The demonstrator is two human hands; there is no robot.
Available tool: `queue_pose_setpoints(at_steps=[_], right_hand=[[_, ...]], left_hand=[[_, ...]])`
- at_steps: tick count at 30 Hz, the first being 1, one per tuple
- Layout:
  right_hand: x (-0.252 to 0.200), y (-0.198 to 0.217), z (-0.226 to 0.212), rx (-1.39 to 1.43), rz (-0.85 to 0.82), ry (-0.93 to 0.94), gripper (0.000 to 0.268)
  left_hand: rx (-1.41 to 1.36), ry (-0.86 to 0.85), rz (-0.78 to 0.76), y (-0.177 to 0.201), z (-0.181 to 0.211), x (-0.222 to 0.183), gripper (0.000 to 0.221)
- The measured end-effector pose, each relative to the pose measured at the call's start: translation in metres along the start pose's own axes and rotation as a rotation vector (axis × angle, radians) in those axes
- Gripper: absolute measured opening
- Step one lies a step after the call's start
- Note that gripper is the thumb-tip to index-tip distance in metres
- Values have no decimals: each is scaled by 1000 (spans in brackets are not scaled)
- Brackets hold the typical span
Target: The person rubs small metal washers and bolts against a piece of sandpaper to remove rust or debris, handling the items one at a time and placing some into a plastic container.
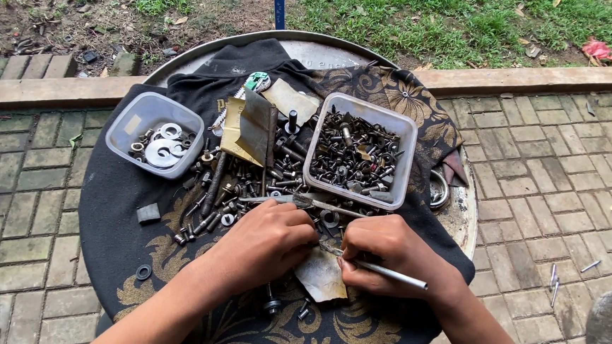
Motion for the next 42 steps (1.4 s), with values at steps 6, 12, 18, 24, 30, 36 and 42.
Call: queue_pose_setpoints(at_steps=[6,12,18,24,30,36,42], right_hand=[[2,-3,-1,-8,-15,-5,20],[-1,0,0,-48,33,8,19],[-2,-2,2,-51,19,11,20],[-1,-1,0,-37,16,10,20],[-1,0,0,-55,25,7,18],[-1,1,0,-68,30,6,20],[0,1,0,-53,29,10,19]], left_hand=[[-28,32,4,4,2,3,11],[-35,26,-7,3,3,3,12],[-47,9,12,4,4,4,7],[-47,15,13,4,4,3,9],[-59,18,15,8,7,5,9],[-52,32,-5,6,5,4,14],[-60,20,13,7,5,5,24]])
Point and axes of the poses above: each hand's wrist, its own x-axis towards the middle knuckle, its own y-axis out of the back of the hand, z = x × y, the point moved 6 cm from there along x, towards the middle knuckle, and after that the axes turned 8 degrees about z, right-handed, at the moved point
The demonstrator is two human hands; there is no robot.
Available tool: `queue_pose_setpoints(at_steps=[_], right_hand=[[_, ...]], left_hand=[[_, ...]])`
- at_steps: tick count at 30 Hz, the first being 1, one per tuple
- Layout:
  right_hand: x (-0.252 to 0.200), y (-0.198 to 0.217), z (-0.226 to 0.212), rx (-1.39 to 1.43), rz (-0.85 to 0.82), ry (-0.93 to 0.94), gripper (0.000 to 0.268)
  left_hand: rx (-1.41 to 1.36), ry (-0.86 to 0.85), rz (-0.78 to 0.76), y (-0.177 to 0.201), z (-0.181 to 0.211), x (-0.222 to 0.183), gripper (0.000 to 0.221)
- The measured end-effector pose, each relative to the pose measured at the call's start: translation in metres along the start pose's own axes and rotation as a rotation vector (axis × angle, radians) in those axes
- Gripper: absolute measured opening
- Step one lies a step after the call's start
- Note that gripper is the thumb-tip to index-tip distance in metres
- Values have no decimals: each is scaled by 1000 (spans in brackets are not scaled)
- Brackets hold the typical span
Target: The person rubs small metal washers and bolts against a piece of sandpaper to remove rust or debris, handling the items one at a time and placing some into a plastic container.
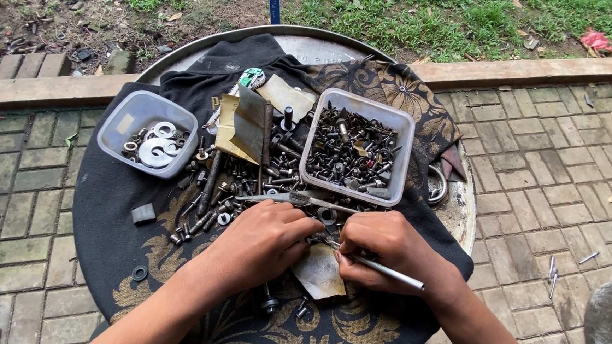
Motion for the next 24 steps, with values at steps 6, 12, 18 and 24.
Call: queue_pose_setpoints(at_steps=[6,12,18,24], right_hand=[[0,-1,0,-13,4,9,18],[5,3,-1,130,113,52,26],[4,5,-3,119,130,62,25],[4,4,-2,107,139,53,24]], left_hand=[[5,15,-8,-2,-2,-1,27],[39,32,40,-6,-4,-2,17],[40,17,29,-4,-2,-2,16],[34,32,41,-5,-2,-2,18]])
Point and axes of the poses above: each hand's wrist, its own x-axis towards the middle knuckle, its own y-axis out of the back of the hand, z = x × y, the point moved 6 cm from there along x, towards the middle knuckle, and after that the axes turned 8 degrees about z, right-handed, at the moved point
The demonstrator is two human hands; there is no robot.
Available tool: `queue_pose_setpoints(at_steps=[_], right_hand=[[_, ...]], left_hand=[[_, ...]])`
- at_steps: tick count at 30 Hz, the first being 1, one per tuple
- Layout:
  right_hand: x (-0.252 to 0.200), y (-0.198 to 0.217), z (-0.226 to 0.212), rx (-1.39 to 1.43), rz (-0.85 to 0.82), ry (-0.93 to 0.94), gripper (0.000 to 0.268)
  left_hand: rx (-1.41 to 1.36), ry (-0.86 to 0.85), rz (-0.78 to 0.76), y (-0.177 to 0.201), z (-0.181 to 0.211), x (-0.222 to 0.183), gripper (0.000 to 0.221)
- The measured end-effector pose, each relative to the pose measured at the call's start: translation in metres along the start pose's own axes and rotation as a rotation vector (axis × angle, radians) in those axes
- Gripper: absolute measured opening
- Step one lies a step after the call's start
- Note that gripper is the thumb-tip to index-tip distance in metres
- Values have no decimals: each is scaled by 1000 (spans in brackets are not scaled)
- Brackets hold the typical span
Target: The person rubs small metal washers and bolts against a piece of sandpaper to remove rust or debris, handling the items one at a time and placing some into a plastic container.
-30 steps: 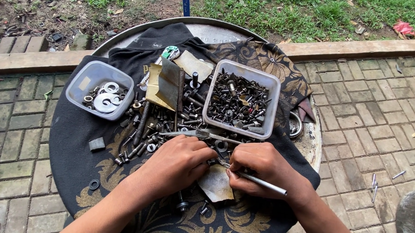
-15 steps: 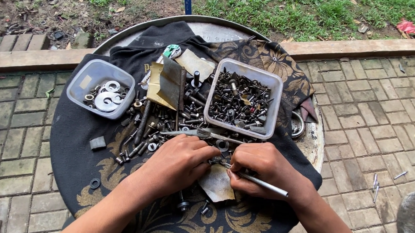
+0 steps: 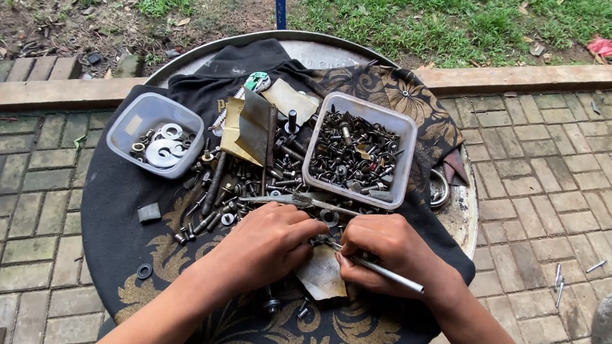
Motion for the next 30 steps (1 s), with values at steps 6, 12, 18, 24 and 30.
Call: queue_pose_setpoints(at_steps=[6,12,18,24,30], right_hand=[[-6,-4,1,-111,-147,-38,16],[-10,-7,6,-98,-189,-32,28],[-7,-3,6,-86,-116,-52,17],[-12,-7,7,-96,-173,-60,20],[-11,-6,8,-105,-175,-41,22]], left_hand=[[-18,7,-38,2,3,2,34],[11,34,-58,-1,1,1,34],[-8,27,-54,0,1,2,31],[-59,83,-45,2,-4,2,31],[-58,98,-47,3,-6,1,31]])
Point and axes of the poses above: each hand's wrist, its own x-axis towards the middle knuckle, its own y-axis out of the back of the hand, z = x × y, the point moved 6 cm from there along x, towards the middle knuckle, and after that the axes turned 8 degrees about z, right-handed, at the moved point
